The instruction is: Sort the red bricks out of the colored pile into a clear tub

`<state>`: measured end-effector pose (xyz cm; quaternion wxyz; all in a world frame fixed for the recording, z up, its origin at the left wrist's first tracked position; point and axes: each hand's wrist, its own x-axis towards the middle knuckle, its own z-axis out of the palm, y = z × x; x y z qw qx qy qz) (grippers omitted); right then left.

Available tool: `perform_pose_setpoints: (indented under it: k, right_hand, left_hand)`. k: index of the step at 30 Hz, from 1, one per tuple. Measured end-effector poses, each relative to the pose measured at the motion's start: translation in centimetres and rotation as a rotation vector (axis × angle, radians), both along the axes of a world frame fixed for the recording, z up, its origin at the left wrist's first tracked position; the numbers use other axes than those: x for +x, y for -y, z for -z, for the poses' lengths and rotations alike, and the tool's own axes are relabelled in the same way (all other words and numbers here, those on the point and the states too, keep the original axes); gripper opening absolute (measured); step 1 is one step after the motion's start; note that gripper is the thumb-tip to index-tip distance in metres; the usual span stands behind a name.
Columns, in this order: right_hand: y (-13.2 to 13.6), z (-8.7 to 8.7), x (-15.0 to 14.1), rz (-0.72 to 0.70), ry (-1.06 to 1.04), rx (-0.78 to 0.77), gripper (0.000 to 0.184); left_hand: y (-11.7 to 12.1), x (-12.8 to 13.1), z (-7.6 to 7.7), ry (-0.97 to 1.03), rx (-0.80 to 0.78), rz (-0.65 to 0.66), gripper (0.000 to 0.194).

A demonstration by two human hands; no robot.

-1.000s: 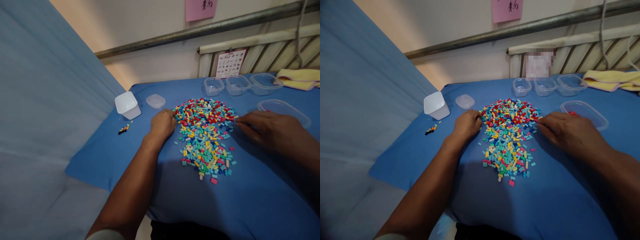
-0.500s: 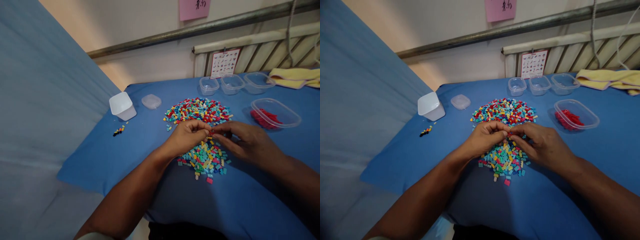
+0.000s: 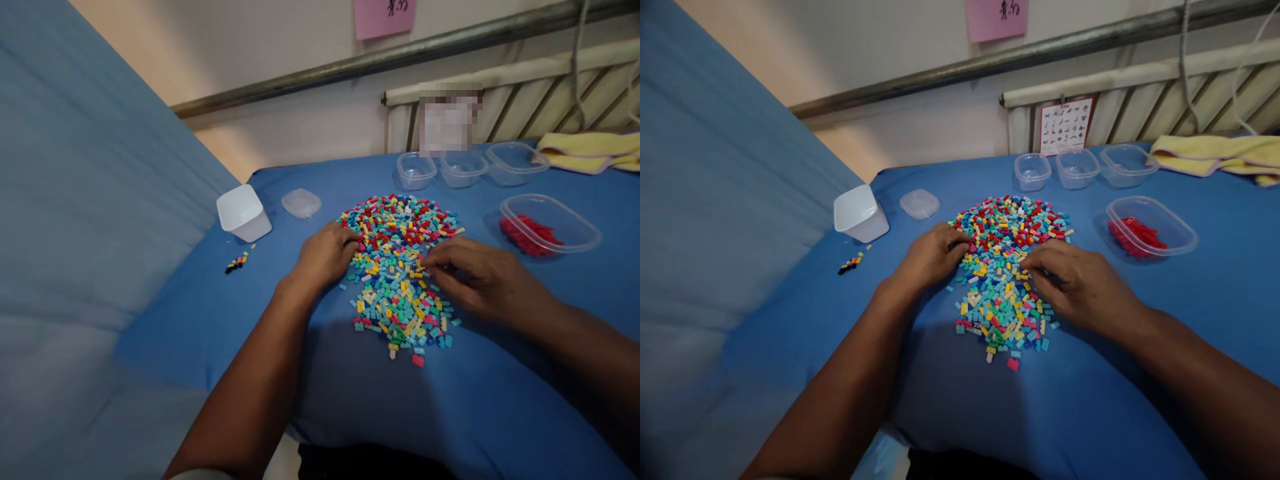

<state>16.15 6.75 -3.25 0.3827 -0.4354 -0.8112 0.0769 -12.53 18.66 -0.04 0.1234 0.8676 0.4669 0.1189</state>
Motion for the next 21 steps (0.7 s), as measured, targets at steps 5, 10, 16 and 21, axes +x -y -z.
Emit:
perform_pose_setpoints:
  k: [5, 10, 16, 21]
  right_hand:
    - [-0.4, 0.0, 1.1, 0.027, 0.085, 0.045, 0.014]
    - [-0.7, -2.4, 3.8, 0.268, 0.201, 0.155, 0.017]
    - [-1.5, -2.4, 11.2, 0.751, 0.407, 0.039, 0.038]
    - [-1.8, -1.0, 13.6, 0.825, 0.524, -0.134, 0.052]
  left_hand:
    - [-0.3, -1.0, -0.4, -0.051, 0.001, -0.005, 0.027]
    - [0.3, -0.6, -0.1, -0.107, 0.032, 0.086, 0.028]
    - [0.5, -0.5, 0.1, -0.16, 0.055, 0.133, 0.034]
    - [0.4, -0.6, 0.1, -0.155, 0.041, 0.142, 0.023]
